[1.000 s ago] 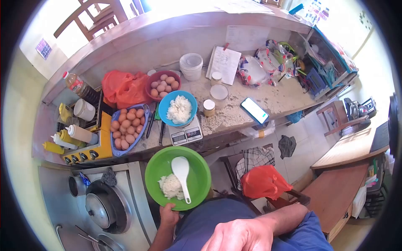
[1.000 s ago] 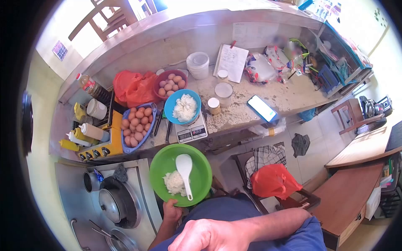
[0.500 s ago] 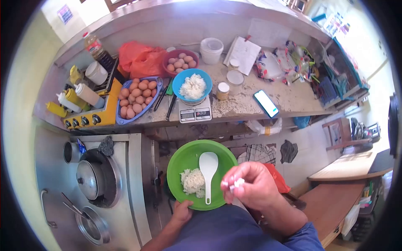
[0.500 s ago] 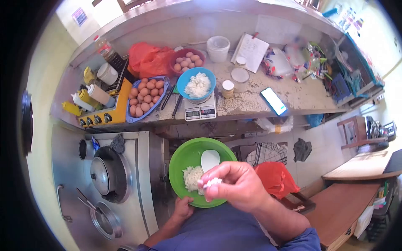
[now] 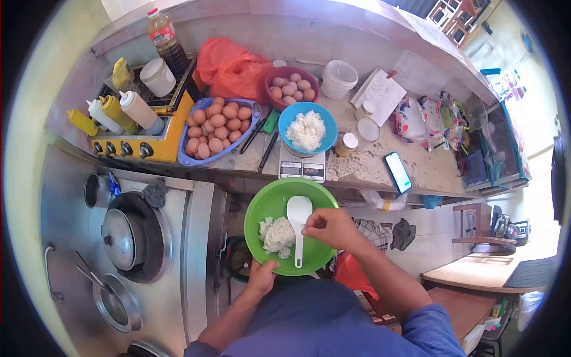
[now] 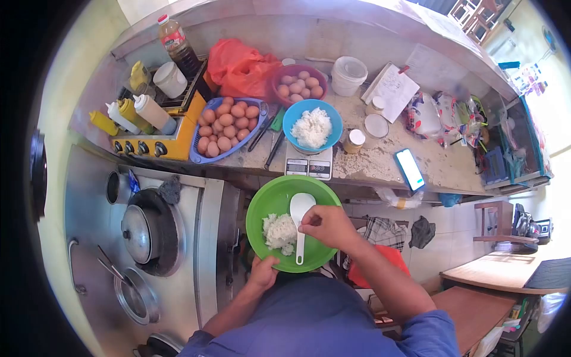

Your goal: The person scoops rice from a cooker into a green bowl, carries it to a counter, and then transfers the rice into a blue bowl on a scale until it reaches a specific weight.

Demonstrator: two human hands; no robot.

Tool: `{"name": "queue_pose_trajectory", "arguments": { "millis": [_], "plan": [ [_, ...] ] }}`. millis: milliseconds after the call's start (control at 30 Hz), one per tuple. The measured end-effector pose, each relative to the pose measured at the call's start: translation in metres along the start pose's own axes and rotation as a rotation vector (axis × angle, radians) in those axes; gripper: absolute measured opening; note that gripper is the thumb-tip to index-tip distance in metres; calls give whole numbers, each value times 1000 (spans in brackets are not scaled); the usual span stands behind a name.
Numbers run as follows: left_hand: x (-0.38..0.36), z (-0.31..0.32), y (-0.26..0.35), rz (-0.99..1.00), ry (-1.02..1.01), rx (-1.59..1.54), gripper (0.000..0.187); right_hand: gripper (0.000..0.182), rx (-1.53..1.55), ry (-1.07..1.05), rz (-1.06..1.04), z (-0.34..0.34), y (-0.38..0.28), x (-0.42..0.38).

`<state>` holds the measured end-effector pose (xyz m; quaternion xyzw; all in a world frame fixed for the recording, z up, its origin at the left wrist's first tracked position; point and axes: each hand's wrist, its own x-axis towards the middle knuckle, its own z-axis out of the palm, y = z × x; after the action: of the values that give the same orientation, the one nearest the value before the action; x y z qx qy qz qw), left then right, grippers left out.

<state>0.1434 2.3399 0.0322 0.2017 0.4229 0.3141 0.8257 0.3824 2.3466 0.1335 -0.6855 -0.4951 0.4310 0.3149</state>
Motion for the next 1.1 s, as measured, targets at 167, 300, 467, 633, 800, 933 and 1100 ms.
{"name": "queue_pose_trajectory", "arguments": {
  "millis": [167, 300, 467, 633, 800, 933, 1100],
  "plan": [
    [24, -19, 2, -61, -46, -44, 66, 16, 973, -204, -25, -39, -95, -32],
    [35, -32, 3, -74, 4, 163, 65, 15, 1114, -635, -647, -56, -151, -32],
    [33, -6, 23, -168, 98, 160, 64, 17, 1457, -753, -899, -34, -170, -29],
    [43, -16, 4, -86, 25, -66, 68, 17, 1465, -771, -986, -29, -182, -29],
    [47, -30, -11, 20, -83, 90, 58, 9, 718, -380, -621, -47, -141, 2],
    [37, 1, 12, -28, 36, 75, 60, 27, -175, -126, -442, 7, -38, 36],
    [45, -2, 3, -61, 8, 50, 66, 39, -726, -128, -360, 40, 6, 53]
  ]
}}
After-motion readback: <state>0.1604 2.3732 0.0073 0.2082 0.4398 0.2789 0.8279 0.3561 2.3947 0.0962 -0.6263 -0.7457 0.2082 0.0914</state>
